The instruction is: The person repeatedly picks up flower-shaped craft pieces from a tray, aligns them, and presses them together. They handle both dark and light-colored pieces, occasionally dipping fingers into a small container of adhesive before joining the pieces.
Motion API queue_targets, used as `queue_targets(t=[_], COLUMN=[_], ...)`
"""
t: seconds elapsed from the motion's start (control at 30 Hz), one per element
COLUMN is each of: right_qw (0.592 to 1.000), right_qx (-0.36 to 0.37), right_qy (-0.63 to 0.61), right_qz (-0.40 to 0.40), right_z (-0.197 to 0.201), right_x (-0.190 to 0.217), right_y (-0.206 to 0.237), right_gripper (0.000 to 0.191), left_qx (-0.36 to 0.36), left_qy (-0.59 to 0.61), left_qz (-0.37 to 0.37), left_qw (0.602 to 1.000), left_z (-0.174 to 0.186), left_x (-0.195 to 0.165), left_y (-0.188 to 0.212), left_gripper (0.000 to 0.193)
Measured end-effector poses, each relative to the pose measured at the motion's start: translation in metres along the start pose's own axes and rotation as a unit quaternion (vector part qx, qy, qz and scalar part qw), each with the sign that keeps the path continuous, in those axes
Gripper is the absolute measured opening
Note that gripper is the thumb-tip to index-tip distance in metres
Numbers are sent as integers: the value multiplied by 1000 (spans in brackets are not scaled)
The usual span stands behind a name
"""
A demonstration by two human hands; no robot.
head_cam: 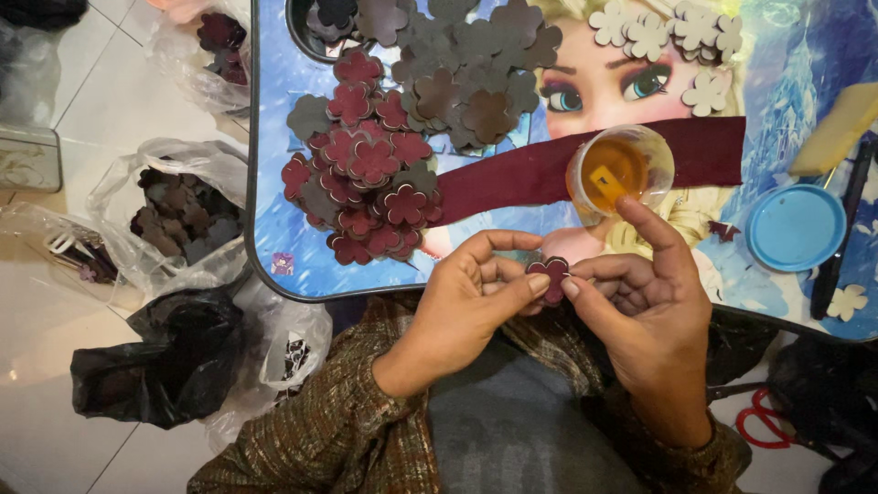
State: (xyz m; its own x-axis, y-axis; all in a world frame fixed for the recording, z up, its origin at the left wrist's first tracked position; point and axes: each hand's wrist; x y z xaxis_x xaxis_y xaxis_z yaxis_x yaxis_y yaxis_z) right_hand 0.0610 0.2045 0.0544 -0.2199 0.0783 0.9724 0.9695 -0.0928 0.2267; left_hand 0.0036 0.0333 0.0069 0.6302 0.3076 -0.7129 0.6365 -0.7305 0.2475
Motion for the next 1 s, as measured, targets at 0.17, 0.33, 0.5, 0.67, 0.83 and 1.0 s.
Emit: queue_targets(t=[0.17,0.33,0.5,0.67,0.83,1.0], right_qw=[1000,1000,1000,1000,1000,1000], right_qx=[6,1,0,1,-4,-4], right_qy=[1,2,0,1,6,13], right_qz=[12,10,9,10,6,6], right_z=[0,-1,-1,-1,-3,-2], right_x=[-1,-2,0,2,1,1], right_y=[0,1,1,1,0,0], right_gripper=[79,79,79,78,79,79], left_qx=[-2,-4,-6,1,7,2], left_qy=[3,-3,-8,-17,-17,-27], left_qz=[8,1,-8,-12,-19,-15], left_qw=[1000,1000,1000,1000,1000,1000], left_z=[1,0,0,-1,-1,-1], left_x=[2,3,2,-2,-4,-4], left_y=[-1,0,0,0,2,2], left_gripper=[39,40,45,47,48,48])
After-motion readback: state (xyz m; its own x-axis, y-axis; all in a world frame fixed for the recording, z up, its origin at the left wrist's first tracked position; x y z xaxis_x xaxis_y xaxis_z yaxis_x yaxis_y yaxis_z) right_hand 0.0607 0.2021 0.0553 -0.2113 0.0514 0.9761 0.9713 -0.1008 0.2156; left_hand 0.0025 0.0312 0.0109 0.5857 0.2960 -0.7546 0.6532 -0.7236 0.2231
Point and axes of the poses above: each hand's wrist, its own y-axis away from the middle knuckle, its own z-axis out of the back of the hand, x = y × z, and after that the axes turned 13 degrees about x, right-handed
